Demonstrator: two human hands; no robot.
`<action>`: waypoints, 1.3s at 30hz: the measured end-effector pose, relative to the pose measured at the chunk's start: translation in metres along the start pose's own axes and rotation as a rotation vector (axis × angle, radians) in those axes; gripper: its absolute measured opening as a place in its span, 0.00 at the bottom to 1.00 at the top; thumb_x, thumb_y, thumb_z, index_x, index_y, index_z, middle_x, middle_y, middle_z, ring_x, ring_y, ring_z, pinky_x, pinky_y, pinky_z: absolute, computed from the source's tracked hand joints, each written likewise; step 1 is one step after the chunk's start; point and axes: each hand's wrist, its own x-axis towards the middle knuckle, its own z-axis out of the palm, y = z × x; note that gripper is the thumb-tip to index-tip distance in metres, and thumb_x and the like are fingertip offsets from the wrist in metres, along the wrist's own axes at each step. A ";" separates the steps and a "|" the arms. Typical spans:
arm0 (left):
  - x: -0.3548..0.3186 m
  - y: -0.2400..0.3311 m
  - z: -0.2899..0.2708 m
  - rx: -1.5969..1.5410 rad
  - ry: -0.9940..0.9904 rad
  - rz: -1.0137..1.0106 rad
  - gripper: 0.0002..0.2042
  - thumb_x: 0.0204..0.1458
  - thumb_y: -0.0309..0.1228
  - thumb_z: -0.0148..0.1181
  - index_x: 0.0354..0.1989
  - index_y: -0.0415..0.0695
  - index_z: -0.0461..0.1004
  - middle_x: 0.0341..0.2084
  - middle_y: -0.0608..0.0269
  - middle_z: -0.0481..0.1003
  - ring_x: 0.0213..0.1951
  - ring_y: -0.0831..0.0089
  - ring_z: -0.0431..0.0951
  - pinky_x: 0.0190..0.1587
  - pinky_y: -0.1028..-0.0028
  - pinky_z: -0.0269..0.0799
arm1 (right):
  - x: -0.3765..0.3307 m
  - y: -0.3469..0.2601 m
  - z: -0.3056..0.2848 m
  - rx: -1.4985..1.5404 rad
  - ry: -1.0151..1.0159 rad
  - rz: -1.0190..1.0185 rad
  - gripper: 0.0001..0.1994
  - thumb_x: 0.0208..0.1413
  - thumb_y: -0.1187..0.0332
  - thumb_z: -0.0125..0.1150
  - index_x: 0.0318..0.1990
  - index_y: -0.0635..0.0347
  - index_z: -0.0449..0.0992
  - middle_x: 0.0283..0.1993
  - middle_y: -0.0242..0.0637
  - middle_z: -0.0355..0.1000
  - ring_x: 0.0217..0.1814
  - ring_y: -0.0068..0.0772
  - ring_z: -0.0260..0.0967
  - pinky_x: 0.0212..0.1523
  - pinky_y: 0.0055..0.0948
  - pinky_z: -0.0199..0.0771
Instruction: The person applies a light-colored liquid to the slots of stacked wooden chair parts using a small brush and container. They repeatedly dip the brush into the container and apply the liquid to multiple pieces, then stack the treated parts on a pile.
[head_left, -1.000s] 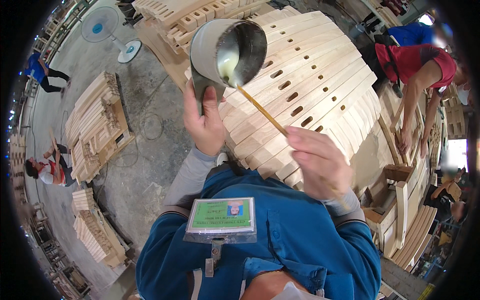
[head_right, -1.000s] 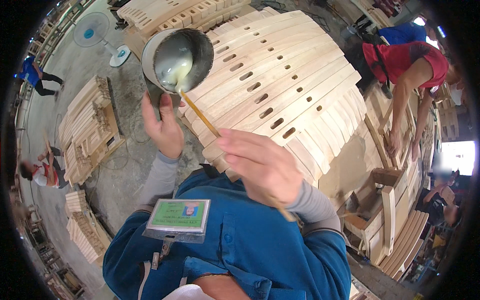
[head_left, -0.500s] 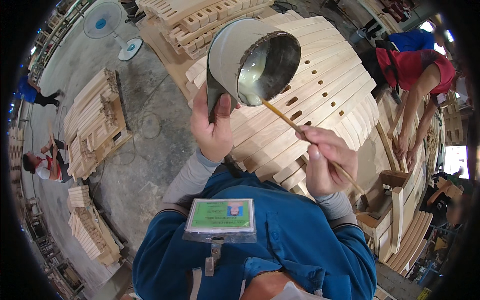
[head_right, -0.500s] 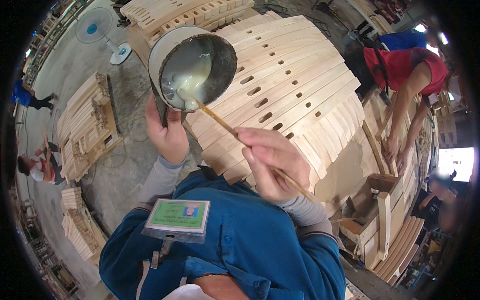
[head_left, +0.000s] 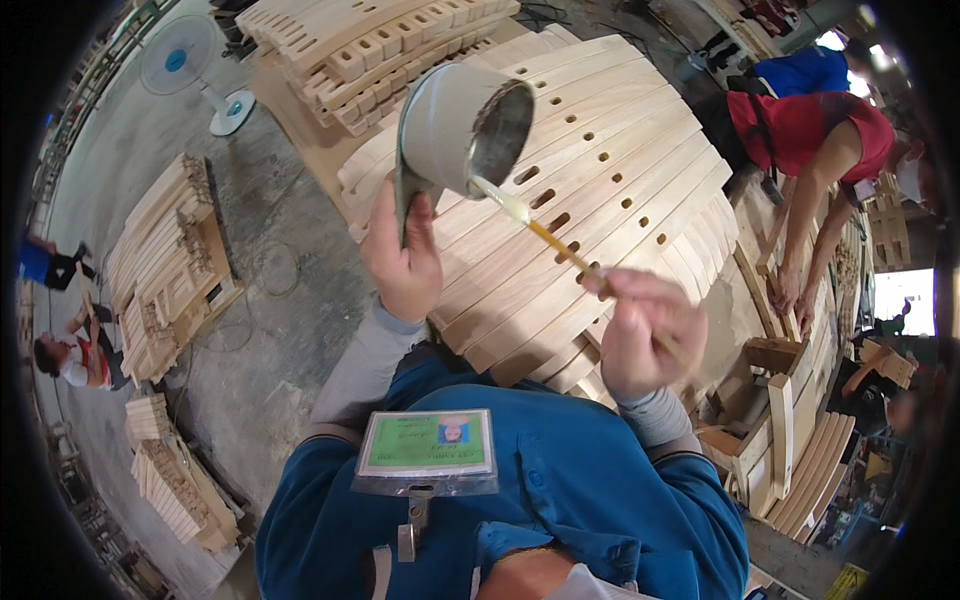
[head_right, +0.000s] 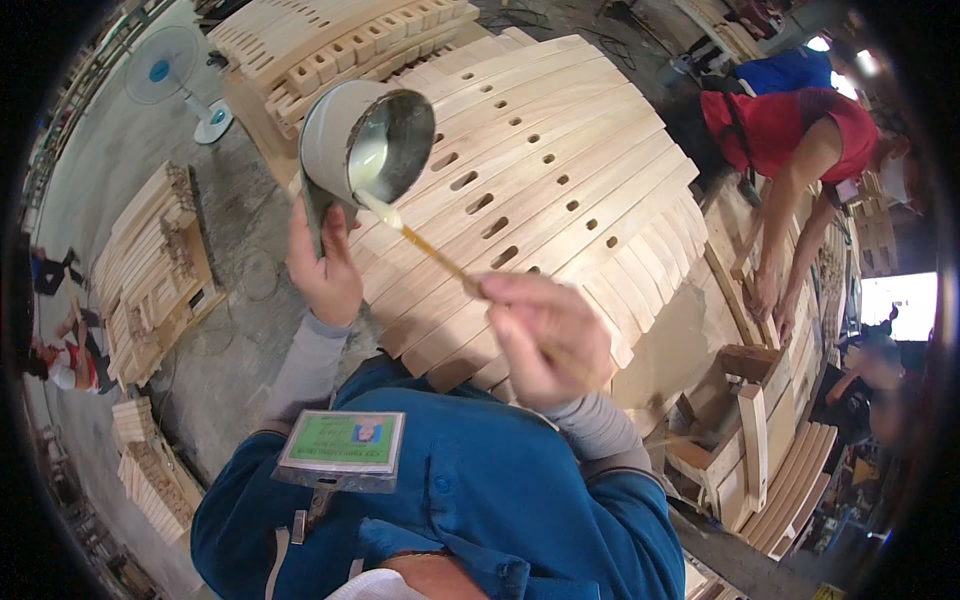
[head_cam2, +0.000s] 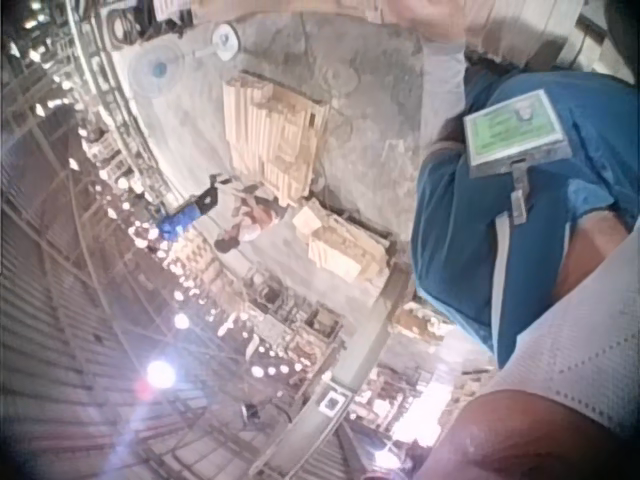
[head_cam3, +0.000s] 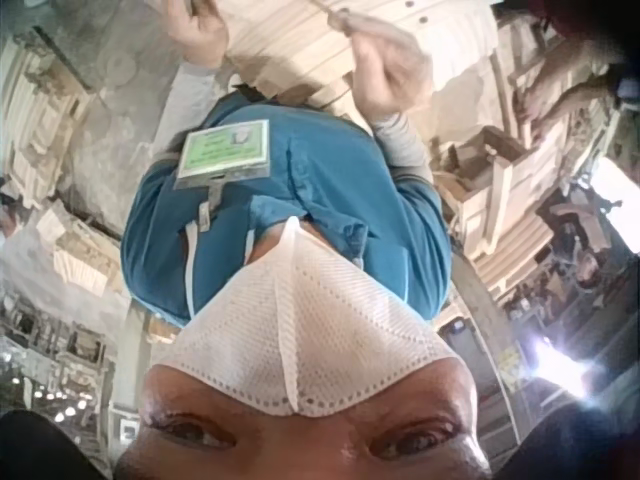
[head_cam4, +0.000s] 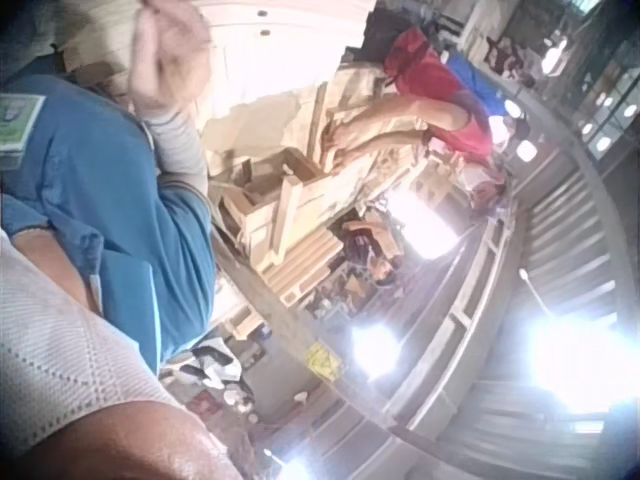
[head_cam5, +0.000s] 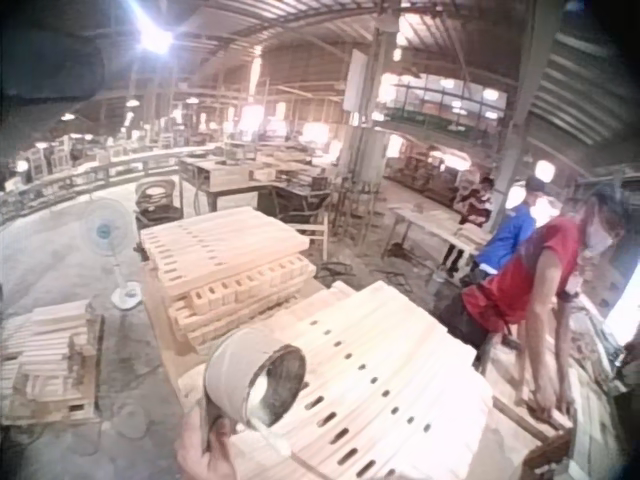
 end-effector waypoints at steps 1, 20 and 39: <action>-0.002 -0.002 -0.001 0.005 -0.019 -0.036 0.15 0.53 0.24 0.48 0.49 0.31 0.61 0.27 0.58 0.71 0.26 0.76 0.71 0.29 0.78 0.68 | 0.005 0.005 -0.003 0.011 0.039 0.064 0.07 0.46 0.84 0.52 0.32 0.69 0.62 0.32 0.54 0.69 0.33 0.44 0.73 0.31 0.34 0.76; 0.025 -0.005 -0.043 -0.494 0.020 -0.627 0.12 0.54 0.28 0.47 0.45 0.38 0.64 0.34 0.63 0.71 0.29 0.78 0.69 0.28 0.76 0.66 | 0.129 0.185 -0.080 -0.542 -0.347 0.517 0.10 0.50 0.68 0.58 0.25 0.67 0.68 0.19 0.35 0.69 0.21 0.21 0.69 0.23 0.18 0.71; 0.023 -0.001 -0.044 -0.483 0.012 -0.586 0.13 0.54 0.26 0.46 0.46 0.35 0.63 0.33 0.61 0.71 0.27 0.77 0.69 0.28 0.77 0.65 | 0.134 0.155 -0.077 -0.349 -0.305 0.584 0.09 0.50 0.69 0.57 0.27 0.67 0.69 0.22 0.36 0.69 0.23 0.22 0.70 0.26 0.20 0.73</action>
